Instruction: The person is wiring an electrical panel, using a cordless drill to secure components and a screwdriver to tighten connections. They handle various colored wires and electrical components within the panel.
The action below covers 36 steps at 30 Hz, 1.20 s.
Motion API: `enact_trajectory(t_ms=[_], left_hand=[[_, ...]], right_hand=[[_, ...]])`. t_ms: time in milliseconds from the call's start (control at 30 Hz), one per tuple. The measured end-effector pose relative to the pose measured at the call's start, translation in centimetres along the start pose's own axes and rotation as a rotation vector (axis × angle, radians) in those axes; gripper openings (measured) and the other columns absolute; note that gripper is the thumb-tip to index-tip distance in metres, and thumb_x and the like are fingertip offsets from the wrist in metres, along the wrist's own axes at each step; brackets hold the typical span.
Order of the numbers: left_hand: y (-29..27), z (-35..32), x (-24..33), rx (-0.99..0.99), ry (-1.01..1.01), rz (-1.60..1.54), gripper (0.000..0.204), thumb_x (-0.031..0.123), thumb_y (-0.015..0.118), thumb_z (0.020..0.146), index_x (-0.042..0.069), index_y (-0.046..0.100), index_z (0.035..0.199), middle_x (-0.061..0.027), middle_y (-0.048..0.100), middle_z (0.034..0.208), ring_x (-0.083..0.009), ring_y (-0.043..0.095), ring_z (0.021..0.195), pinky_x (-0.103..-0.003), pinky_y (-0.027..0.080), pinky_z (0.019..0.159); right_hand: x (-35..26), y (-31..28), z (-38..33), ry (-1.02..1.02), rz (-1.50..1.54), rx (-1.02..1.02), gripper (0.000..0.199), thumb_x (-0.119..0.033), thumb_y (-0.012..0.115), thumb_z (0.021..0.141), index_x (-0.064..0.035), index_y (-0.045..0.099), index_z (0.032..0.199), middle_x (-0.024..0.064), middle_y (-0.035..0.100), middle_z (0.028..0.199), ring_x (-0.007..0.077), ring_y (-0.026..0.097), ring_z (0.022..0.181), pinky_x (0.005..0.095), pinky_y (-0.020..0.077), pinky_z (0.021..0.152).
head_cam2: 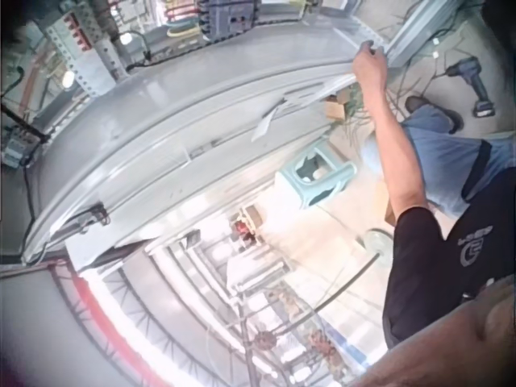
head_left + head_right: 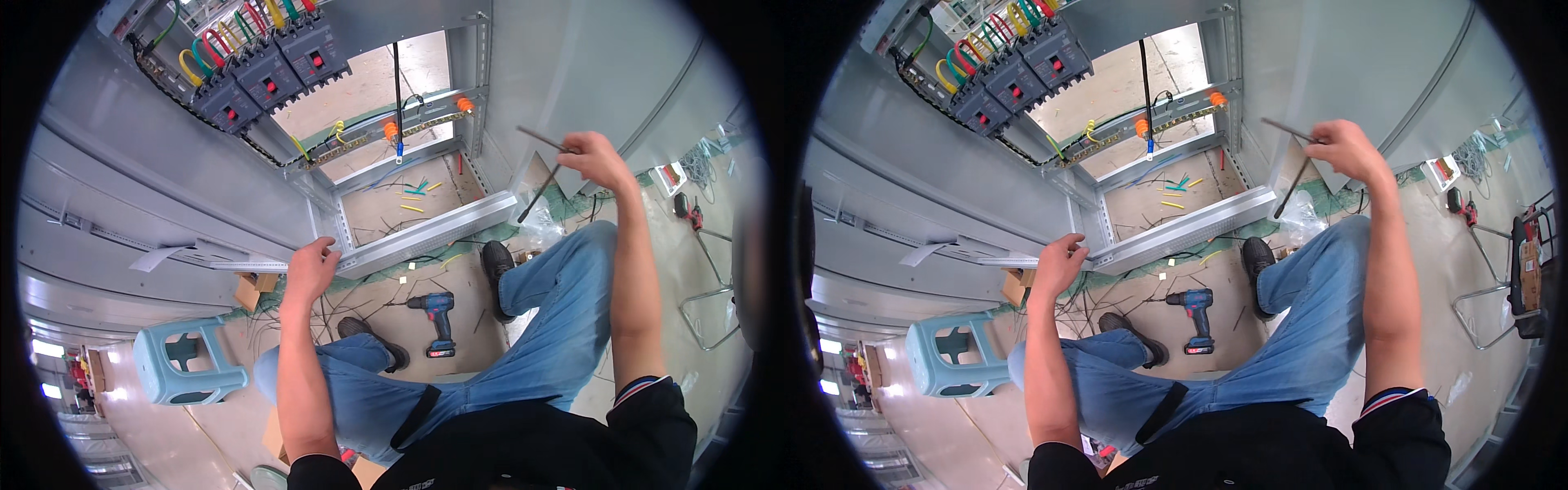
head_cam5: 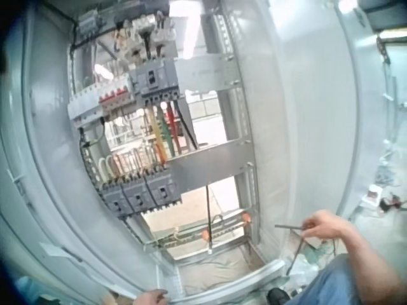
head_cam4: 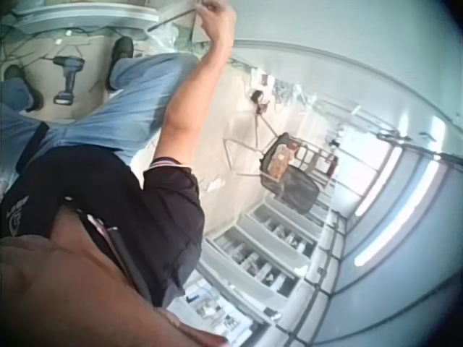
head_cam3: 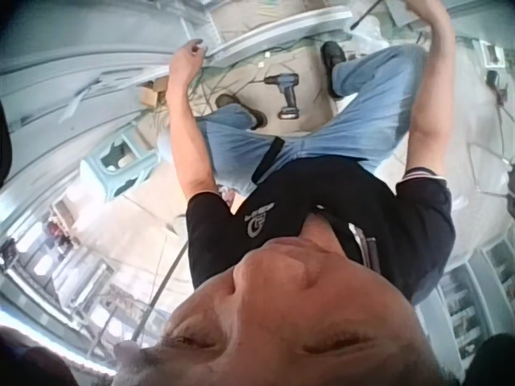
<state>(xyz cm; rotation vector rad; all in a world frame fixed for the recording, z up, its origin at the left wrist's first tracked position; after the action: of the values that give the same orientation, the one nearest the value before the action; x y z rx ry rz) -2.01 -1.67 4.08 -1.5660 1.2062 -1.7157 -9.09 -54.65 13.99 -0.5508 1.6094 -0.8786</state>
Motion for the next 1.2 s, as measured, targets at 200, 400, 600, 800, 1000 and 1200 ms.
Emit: enact_trajectory(t_ms=[200,400,600,800,1000,1200], left_hand=[[0.2,0.0,0.0,-0.033,0.022,0.007,0.036,0.024,0.071,0.091,0.005,0.072,0.121,-0.0197,0.075,0.099,-0.0388,0.071,0.093,-0.045,0.055,0.084],[1.0,-0.5,0.0,-0.089,0.014,-0.007,0.037,0.025,0.07,0.091,0.005,0.071,0.122,-0.0185,0.076,0.1,-0.038,0.072,0.091,-0.045,0.056,0.084],[2.3,0.0,0.5,-0.162,-0.006,0.016,0.038,0.025,0.071,0.092,0.005,0.07,0.124,-0.0183,0.076,0.101,-0.0362,0.073,0.093,-0.044,0.056,0.084],[6.6,-0.6,0.6,-0.269,0.015,0.055,0.039,0.028,0.072,0.091,0.007,0.071,0.123,-0.0177,0.076,0.101,-0.0376,0.072,0.094,-0.045,0.057,0.084],[10.9,-2.3,2.9,-0.43,0.095,0.123,0.043,0.033,0.073,0.092,0.006,0.071,0.125,-0.0176,0.076,0.104,-0.0356,0.072,0.098,-0.043,0.056,0.087],[6.0,-2.6,7.2,-0.396,0.304,0.252,0.04,0.03,0.073,0.091,0.005,0.071,0.123,-0.0196,0.074,0.105,-0.0372,0.071,0.095,-0.046,0.055,0.085]], right_hand=[[15.4,-1.5,-5.4,0.228,0.321,0.262,0.031,-0.025,0.07,0.094,-0.0033,0.057,0.077,0.0006,0.053,0.065,0.0105,0.053,0.056,0.0285,0.0473,0.052],[32.3,5.5,-15.9,0.652,0.796,0.63,0.03,-0.027,0.069,0.099,-0.0108,0.055,0.078,-0.0016,0.05,0.063,0.0114,0.053,0.053,0.0302,0.0526,0.052],[45.4,16.7,-23.1,0.923,1.336,0.915,0.036,-0.025,0.066,0.103,-0.0094,0.054,0.072,0.003,0.053,0.062,0.0187,0.056,0.054,0.0333,0.0583,0.056],[53.4,26.0,-28.5,1.174,1.485,0.815,0.026,-0.026,0.062,0.103,-0.0068,0.057,0.086,0.0066,0.056,0.071,0.0217,0.056,0.056,0.0367,0.0565,0.056],[52.8,27.8,-31.5,1.231,1.405,0.63,0.029,-0.033,0.07,0.096,-0.0057,0.059,0.099,0.0068,0.056,0.083,0.0231,0.055,0.068,0.0436,0.0531,0.058],[51.5,21.3,-26.5,1.063,0.745,0.492,0.024,-0.03,0.07,0.093,-0.0082,0.061,0.089,0.0045,0.057,0.084,0.0209,0.056,0.073,0.0468,0.0516,0.073]])
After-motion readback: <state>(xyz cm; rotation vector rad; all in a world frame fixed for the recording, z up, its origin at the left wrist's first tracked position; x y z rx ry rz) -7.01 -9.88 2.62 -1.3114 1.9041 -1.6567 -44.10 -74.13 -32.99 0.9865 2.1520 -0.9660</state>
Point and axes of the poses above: each hand's wrist, its own z-axis towards the middle knuckle, its own y-axis out of the palm, x = y × z, the point moved 3 cm from there along z, towards the middle knuckle
